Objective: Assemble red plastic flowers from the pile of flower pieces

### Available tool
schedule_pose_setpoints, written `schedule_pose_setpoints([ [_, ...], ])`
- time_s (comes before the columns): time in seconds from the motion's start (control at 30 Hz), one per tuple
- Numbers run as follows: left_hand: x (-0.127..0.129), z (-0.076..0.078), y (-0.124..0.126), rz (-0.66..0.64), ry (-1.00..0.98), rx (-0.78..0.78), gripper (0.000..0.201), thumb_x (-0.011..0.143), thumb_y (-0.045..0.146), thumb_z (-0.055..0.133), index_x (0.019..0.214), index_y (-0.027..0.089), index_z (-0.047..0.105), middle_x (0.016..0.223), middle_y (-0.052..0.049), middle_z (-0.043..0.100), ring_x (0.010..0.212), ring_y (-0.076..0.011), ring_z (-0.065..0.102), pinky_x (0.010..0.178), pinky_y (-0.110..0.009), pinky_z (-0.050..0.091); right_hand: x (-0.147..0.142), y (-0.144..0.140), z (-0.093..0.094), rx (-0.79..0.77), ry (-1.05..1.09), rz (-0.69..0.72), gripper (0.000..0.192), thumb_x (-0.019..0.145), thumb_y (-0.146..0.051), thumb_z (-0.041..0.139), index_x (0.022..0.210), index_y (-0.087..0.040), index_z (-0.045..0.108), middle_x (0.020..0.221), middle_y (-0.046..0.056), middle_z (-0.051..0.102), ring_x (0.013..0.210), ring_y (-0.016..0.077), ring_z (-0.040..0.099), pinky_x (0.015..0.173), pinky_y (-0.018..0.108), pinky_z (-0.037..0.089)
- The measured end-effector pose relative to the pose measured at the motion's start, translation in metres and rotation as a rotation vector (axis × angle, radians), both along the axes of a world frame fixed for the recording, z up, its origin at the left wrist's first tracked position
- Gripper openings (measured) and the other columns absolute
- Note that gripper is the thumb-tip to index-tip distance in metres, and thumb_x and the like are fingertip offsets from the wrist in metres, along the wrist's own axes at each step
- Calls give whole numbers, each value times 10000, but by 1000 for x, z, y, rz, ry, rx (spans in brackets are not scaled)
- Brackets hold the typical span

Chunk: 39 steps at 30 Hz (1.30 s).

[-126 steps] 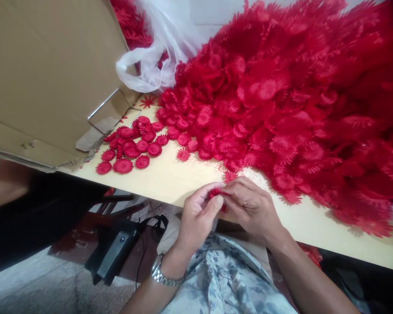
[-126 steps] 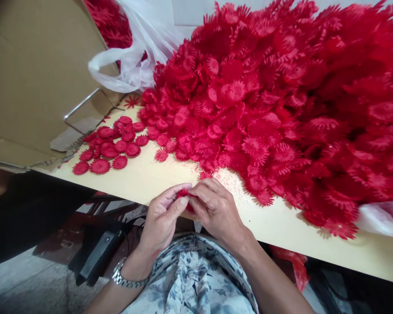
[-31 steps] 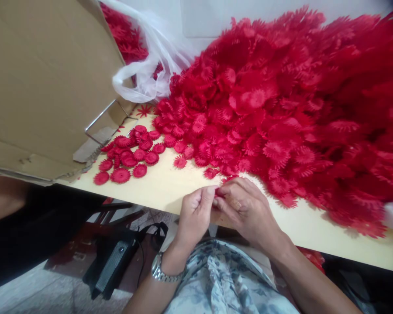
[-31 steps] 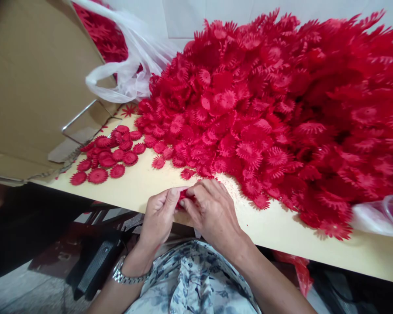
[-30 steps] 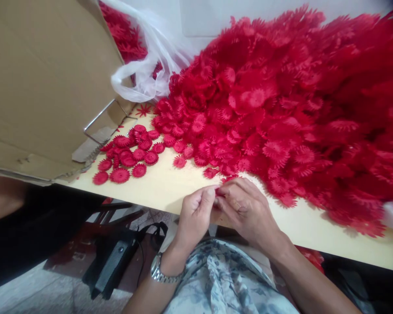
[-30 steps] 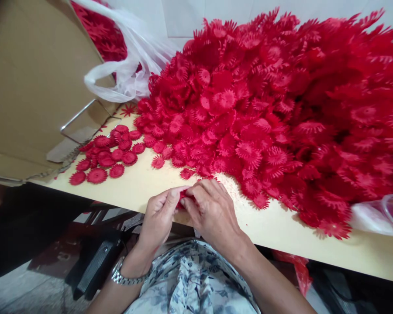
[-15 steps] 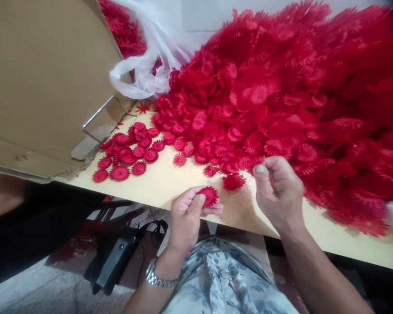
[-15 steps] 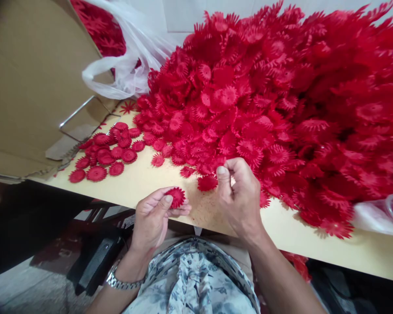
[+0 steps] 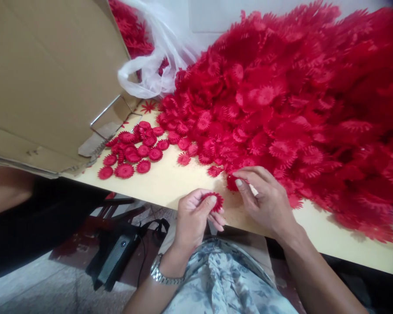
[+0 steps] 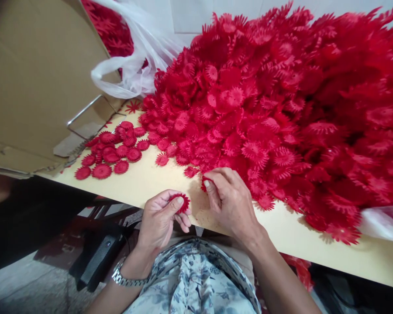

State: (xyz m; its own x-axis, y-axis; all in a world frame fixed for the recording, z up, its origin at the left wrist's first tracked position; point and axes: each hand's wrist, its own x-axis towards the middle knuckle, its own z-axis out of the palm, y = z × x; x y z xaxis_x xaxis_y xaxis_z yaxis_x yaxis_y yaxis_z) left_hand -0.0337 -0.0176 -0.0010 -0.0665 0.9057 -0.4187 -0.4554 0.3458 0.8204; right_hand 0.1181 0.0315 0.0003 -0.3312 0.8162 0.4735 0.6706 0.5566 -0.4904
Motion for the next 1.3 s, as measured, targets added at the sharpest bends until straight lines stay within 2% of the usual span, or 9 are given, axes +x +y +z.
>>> schedule_pose_setpoints([
  [0.2, -3, -5, -4, -53, 121, 5, 288, 759, 405, 633, 662, 162, 515, 435, 58, 527, 293, -54, 444, 255, -118, 313, -14, -17, 12, -108, 147, 140, 147, 895, -192, 472, 850, -185, 611, 760, 48, 620, 710, 155, 574, 640, 279, 460],
  [0.37, -6, -8, -6, -57, 243, 88, 321, 781, 429, 617, 627, 159, 536, 434, 72, 475, 297, -27, 387, 264, -110, 255, -20, -22, 19, -268, 206, 232, 33, 849, -222, 572, 843, -190, 580, 754, 22, 616, 698, 141, 574, 617, 251, 451],
  [0.43, -6, -8, -7, -55, 237, 111, 324, 796, 425, 603, 623, 158, 542, 428, 66, 478, 304, -34, 394, 271, -120, 261, -20, -22, 18, -351, 211, 242, 43, 843, -238, 583, 838, -198, 568, 741, 9, 608, 680, 137, 572, 609, 247, 448],
  [0.53, -6, -7, -7, -45, 168, 181, 268, 824, 379, 581, 671, 158, 586, 480, 46, 539, 386, -65, 493, 361, -152, 397, -19, -23, 16, -454, 233, 235, 58, 855, -261, 569, 854, -205, 555, 725, -1, 599, 673, 134, 572, 607, 247, 446],
  [0.67, -6, -6, -3, 14, 180, 224, 103, 790, 229, 619, 723, 154, 642, 648, 17, 636, 592, -83, 590, 587, -179, 505, -18, -24, 13, -411, 263, 181, 49, 859, -246, 559, 883, -204, 564, 778, 8, 612, 714, 131, 575, 629, 239, 452],
  [0.77, -6, -6, -2, -9, 132, 185, 90, 778, 240, 605, 741, 160, 623, 580, 24, 611, 489, -93, 562, 466, -189, 482, -17, -25, 12, -372, 294, 170, 62, 874, -241, 538, 900, -210, 584, 797, 8, 623, 730, 126, 581, 658, 237, 458],
  [0.87, -4, -5, -2, -25, 145, 136, 137, 785, 296, 594, 736, 168, 591, 477, 51, 531, 371, -70, 464, 341, -153, 350, -15, -24, 11, -340, 297, 165, 79, 887, -238, 518, 886, -210, 592, 792, 8, 627, 728, 127, 584, 656, 239, 457],
  [1.1, 0, -7, -2, 55, 230, 135, 343, 799, 390, 584, 579, 180, 425, 476, 80, 374, 382, -37, 315, 349, -156, 244, -9, -25, 4, -311, 263, 121, 113, 897, -248, 486, 896, -198, 587, 772, 22, 624, 706, 144, 584, 624, 254, 459],
  [1.3, 6, -7, 1, 25, 296, 157, 435, 819, 454, 553, 523, 175, 402, 448, 68, 369, 371, -40, 315, 353, -178, 233, -2, -25, 3, -335, 278, 145, 121, 896, -254, 486, 888, -205, 597, 777, 11, 627, 696, 133, 582, 612, 235, 448],
])
